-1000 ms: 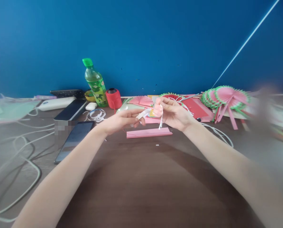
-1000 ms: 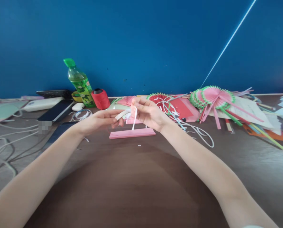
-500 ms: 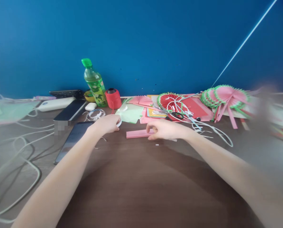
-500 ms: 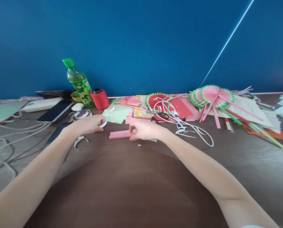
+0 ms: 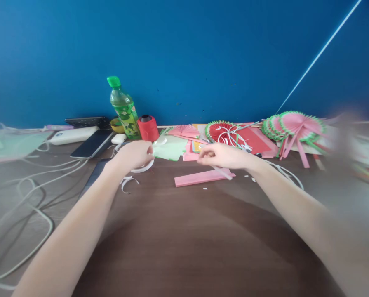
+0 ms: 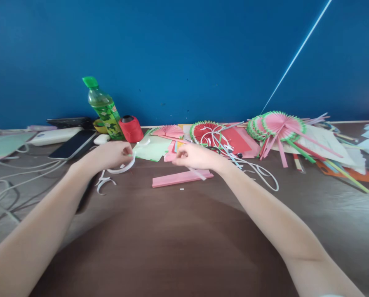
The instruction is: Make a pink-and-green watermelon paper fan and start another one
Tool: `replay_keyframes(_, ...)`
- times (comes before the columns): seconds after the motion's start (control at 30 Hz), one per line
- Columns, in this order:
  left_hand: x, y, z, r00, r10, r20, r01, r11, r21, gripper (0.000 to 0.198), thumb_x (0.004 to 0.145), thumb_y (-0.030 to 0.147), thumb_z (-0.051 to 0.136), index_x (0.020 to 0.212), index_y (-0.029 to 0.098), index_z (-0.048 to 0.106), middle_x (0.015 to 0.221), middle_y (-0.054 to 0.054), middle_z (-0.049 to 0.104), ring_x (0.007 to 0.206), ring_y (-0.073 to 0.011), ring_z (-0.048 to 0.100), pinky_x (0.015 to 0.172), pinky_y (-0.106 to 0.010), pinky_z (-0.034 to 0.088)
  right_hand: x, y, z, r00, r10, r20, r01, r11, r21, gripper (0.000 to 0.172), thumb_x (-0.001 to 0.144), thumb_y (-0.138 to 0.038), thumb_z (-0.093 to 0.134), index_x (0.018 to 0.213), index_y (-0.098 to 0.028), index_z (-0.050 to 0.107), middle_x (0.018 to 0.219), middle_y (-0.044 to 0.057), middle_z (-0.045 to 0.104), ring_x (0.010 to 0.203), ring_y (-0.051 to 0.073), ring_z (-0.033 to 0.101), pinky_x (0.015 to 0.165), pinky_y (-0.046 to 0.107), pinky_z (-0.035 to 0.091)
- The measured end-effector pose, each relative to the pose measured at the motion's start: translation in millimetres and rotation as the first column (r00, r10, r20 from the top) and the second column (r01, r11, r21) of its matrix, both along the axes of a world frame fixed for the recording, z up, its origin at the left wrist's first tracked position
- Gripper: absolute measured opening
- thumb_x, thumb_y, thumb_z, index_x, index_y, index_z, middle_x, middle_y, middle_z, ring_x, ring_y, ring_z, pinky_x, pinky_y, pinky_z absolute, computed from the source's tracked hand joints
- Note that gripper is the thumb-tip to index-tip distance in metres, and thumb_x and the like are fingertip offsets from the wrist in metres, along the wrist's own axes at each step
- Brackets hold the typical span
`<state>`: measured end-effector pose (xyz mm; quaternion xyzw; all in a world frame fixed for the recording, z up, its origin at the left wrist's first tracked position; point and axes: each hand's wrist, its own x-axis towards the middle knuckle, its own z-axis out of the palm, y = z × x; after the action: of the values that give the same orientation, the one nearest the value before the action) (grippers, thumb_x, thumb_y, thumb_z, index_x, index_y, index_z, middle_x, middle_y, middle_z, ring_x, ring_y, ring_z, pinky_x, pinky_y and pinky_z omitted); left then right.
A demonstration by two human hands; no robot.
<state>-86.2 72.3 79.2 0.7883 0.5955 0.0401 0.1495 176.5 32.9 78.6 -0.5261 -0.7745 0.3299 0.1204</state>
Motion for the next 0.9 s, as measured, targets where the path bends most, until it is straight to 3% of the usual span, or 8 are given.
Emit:
replay_keyframes(0.07,9,-5,4.2,0.998,-0.038,0.053,0.036,0.999,0.035,0.021,0.072,0.035,0.05,0.081,0.019,0.059,0.079,-0.003,0.064,0.067,-0.0161,0.054,0.061,-0.026,0.036,-4,0,1.6,0.949,-0.076,-0.306,0.051,0.995,-0.089,0.021,0.076,-0.037,0.057,0.082,-0.017,0.061,0.068,0.002,0.062,0.056,0.012,0.055,0.052,0.024,0.039)
replay_keyframes(0.17,26,-17,11.4,0.965,-0.171,0.198,0.201,0.969,-0.146,0.029,0.076,0.042,0.048,0.09,0.021,0.062,0.094,-0.001,0.065,0.082,-0.0171,0.058,0.069,-0.025,0.041,-9,0,-2.2,0.761,-0.187,-0.621,0.051,0.972,-0.23,0.016,0.072,-0.027,0.063,0.082,-0.016,0.06,0.073,0.004,0.065,0.063,0.012,0.061,0.054,0.023,0.046)
replay_keyframes(0.27,40,-27,14.7,0.925,-0.196,0.325,0.302,0.898,-0.319,0.03,0.08,0.04,0.044,0.089,0.019,0.063,0.099,-0.002,0.066,0.087,-0.0158,0.059,0.072,-0.024,0.042,-12,1,-8.5,0.637,-0.237,-0.733,0.044,0.961,-0.273,0.017,0.067,-0.02,0.069,0.079,-0.014,0.059,0.073,0.004,0.065,0.067,0.013,0.064,0.062,0.024,0.052)
replay_keyframes(0.43,44,-28,9.2,0.859,-0.196,0.473,0.401,0.831,-0.385,0.027,0.079,0.04,0.05,0.085,0.016,0.061,0.094,-0.004,0.067,0.086,-0.015,0.06,0.077,-0.025,0.043,-17,1,-11.5,0.565,-0.303,-0.767,0.08,0.946,-0.315,0.017,0.064,-0.013,0.071,0.073,-0.014,0.057,0.07,0.004,0.065,0.07,0.015,0.067,0.068,0.028,0.056)
replay_keyframes(0.6,42,-24,3.0,0.829,-0.23,0.509,0.441,0.828,-0.345,0.023,0.078,0.037,0.05,0.077,0.016,0.059,0.084,-0.002,0.066,0.08,-0.0138,0.059,0.074,-0.025,0.044,-20,0,-12.1,0.591,-0.333,-0.734,0.124,0.937,-0.325,0.014,0.067,-0.012,0.068,0.07,-0.014,0.054,0.071,0.006,0.067,0.07,0.016,0.068,0.066,0.028,0.057)
replay_keyframes(0.8,43,-20,-9.9,0.857,-0.216,0.469,0.399,0.853,-0.336,0.026,0.079,0.039,0.047,0.073,0.016,0.056,0.077,-0.002,0.063,0.075,-0.0135,0.057,0.071,-0.025,0.043,-16,2,-17.3,0.803,-0.27,-0.532,0.154,0.955,-0.252,0.014,0.07,-0.017,0.067,0.066,-0.013,0.054,0.066,0.006,0.066,0.062,0.014,0.065,0.056,0.024,0.054)
replay_keyframes(0.9,44,-18,-15.5,0.886,-0.256,0.388,0.389,0.865,-0.318,0.026,0.078,0.038,0.046,0.072,0.016,0.057,0.073,-0.001,0.062,0.072,-0.0132,0.056,0.07,-0.024,0.04,-14,3,-18.4,0.864,-0.25,-0.437,0.161,0.96,-0.231,0.012,0.069,-0.017,0.066,0.064,-0.013,0.055,0.062,0.005,0.064,0.058,0.012,0.063,0.054,0.024,0.053)
